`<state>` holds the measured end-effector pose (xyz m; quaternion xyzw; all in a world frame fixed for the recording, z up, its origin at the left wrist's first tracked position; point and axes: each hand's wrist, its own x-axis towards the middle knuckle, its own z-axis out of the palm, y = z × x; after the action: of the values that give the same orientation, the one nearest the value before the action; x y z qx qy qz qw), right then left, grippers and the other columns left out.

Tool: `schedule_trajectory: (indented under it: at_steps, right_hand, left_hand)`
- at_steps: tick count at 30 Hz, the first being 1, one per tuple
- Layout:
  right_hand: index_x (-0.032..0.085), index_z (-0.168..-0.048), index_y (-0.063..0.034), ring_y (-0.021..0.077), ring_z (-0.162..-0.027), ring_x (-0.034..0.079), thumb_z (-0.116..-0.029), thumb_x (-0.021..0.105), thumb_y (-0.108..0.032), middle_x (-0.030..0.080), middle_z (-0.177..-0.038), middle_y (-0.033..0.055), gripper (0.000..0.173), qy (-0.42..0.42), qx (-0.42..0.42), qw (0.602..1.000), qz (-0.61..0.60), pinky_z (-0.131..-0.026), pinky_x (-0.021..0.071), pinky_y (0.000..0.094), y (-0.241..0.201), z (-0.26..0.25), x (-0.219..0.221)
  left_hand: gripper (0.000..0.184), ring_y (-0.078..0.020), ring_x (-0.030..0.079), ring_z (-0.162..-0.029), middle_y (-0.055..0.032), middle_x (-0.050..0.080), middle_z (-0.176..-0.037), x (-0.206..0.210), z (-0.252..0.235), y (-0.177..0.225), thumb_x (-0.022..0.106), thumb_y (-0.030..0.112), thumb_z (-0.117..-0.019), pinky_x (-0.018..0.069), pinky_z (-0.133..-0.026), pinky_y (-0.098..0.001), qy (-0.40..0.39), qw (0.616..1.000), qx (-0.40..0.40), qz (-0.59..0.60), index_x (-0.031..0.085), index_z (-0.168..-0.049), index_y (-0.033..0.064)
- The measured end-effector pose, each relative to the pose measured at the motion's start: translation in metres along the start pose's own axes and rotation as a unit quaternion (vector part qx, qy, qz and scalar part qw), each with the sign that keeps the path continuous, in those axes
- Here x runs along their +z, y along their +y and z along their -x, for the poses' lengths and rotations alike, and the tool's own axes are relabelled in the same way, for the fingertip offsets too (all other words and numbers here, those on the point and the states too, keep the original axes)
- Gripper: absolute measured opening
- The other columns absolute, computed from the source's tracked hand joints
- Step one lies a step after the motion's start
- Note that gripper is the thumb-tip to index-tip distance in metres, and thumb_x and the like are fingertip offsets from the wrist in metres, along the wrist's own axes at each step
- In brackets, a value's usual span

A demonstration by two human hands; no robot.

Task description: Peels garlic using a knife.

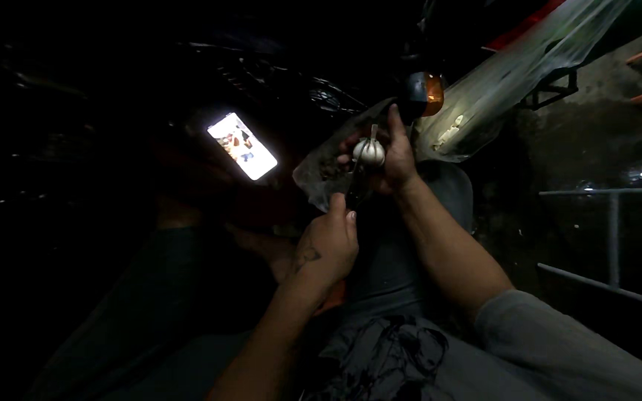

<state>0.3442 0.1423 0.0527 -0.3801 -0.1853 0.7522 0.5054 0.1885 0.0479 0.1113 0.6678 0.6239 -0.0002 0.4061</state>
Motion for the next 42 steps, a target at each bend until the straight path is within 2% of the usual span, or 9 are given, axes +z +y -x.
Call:
schedule_trajectory:
  at_steps: [3,7,9,12,16,24,33,38,42]
  right_hand:
    - [0.059,-0.095,-0.0096,0.0192,-0.067,0.068,-0.1057,0.016,-0.066,0.068,-0.078,0.0076,0.071,0.020,0.013,0.999,-0.024,-0.056,0.0590,0.0334,0.002,0.000,0.007]
    - [0.062,-0.099,-0.0048,0.0189,-0.066,0.067,-0.1088,0.023,-0.059,0.068,-0.079,0.0087,0.067,0.102,-0.039,0.992,0.057,-0.059,0.0593,0.0357,-0.003,-0.001,0.005]
    - [0.062,-0.095,-0.0050,0.0176,-0.061,0.066,-0.1083,0.022,-0.060,0.067,-0.075,0.0083,0.069,0.102,-0.063,0.991,0.062,-0.056,0.0588,0.0341,-0.003,-0.004,0.002]
    - [0.061,-0.093,-0.0053,0.0175,-0.064,0.065,-0.1069,0.018,-0.063,0.066,-0.077,0.0086,0.074,0.094,-0.062,0.992,0.059,-0.057,0.0574,0.0330,0.000,-0.005,0.005]
    - [0.059,-0.093,-0.0045,0.0188,-0.062,0.066,-0.1081,0.020,-0.061,0.066,-0.077,0.0095,0.070,0.097,-0.071,0.992,0.025,-0.055,0.0584,0.0334,0.000,-0.003,0.010]
    - [0.060,-0.097,-0.0031,0.0186,-0.064,0.066,-0.1097,0.017,-0.056,0.067,-0.078,0.0093,0.069,0.109,-0.089,0.986,0.089,-0.058,0.0592,0.0348,0.005,-0.003,0.007]
    - [0.061,-0.102,-0.0029,0.0198,-0.066,0.067,-0.1095,0.018,-0.057,0.068,-0.083,0.0106,0.069,0.086,-0.087,0.988,0.096,-0.057,0.0594,0.0355,0.005,-0.004,0.000]
    - [0.062,-0.094,-0.0032,0.0166,-0.065,0.067,-0.1104,0.012,-0.053,0.068,-0.076,0.0073,0.072,0.097,-0.118,0.975,0.164,-0.059,0.0596,0.0349,0.003,0.000,0.006]
    - [0.059,-0.100,-0.0044,0.0205,-0.069,0.068,-0.1091,0.022,-0.058,0.067,-0.083,0.0099,0.065,0.029,-0.061,0.994,0.082,-0.061,0.0608,0.0369,0.000,0.001,0.003]
  left_hand:
    - [0.032,-0.0323,0.067,-0.072,-0.0135,0.062,-0.077,0.000,0.008,-0.001,0.045,0.030,-0.1108,0.0559,-0.067,-0.0519,0.021,1.000,0.006,0.004,0.049,-0.133,0.0080]
    - [0.034,-0.0364,0.066,-0.070,-0.0185,0.063,-0.079,-0.008,0.024,0.012,0.041,0.026,-0.1118,0.0544,-0.066,-0.0550,0.072,0.997,0.009,-0.009,0.051,-0.134,0.0015]
    - [0.034,-0.0369,0.064,-0.067,-0.0198,0.061,-0.077,-0.010,0.029,0.019,0.041,0.023,-0.1111,0.0530,-0.062,-0.0547,0.103,0.994,0.021,-0.021,0.052,-0.131,-0.0029]
    - [0.033,-0.0422,0.068,-0.076,-0.0233,0.065,-0.083,-0.007,0.024,0.026,0.043,0.022,-0.1118,0.0549,-0.069,-0.0584,0.078,0.996,-0.009,-0.042,0.050,-0.134,-0.0015]
    - [0.028,-0.0348,0.067,-0.063,-0.0142,0.062,-0.070,0.018,0.013,0.004,0.046,0.025,-0.1085,0.0549,-0.055,-0.0513,0.139,0.986,0.048,-0.075,0.055,-0.124,0.0033]
    - [0.033,-0.0374,0.069,-0.071,-0.0154,0.064,-0.076,0.021,-0.001,0.012,0.041,0.031,-0.1113,0.0563,-0.061,-0.0532,0.072,0.993,-0.027,-0.092,0.047,-0.133,0.0070]
    - [0.035,-0.0367,0.070,-0.071,-0.0159,0.065,-0.076,0.024,-0.009,0.013,0.040,0.031,-0.1118,0.0571,-0.061,-0.0523,0.076,0.992,-0.017,-0.100,0.047,-0.135,0.0059]
    - [0.036,-0.0369,0.070,-0.072,-0.0157,0.064,-0.075,0.012,-0.003,0.017,0.041,0.033,-0.1115,0.0574,-0.063,-0.0530,0.036,0.993,-0.038,-0.107,0.045,-0.137,0.0086]
    - [0.031,-0.0362,0.069,-0.069,-0.0145,0.064,-0.074,0.015,0.001,0.007,0.044,0.030,-0.1107,0.0565,-0.061,-0.0528,0.060,0.995,-0.006,-0.077,0.048,-0.132,0.0083]
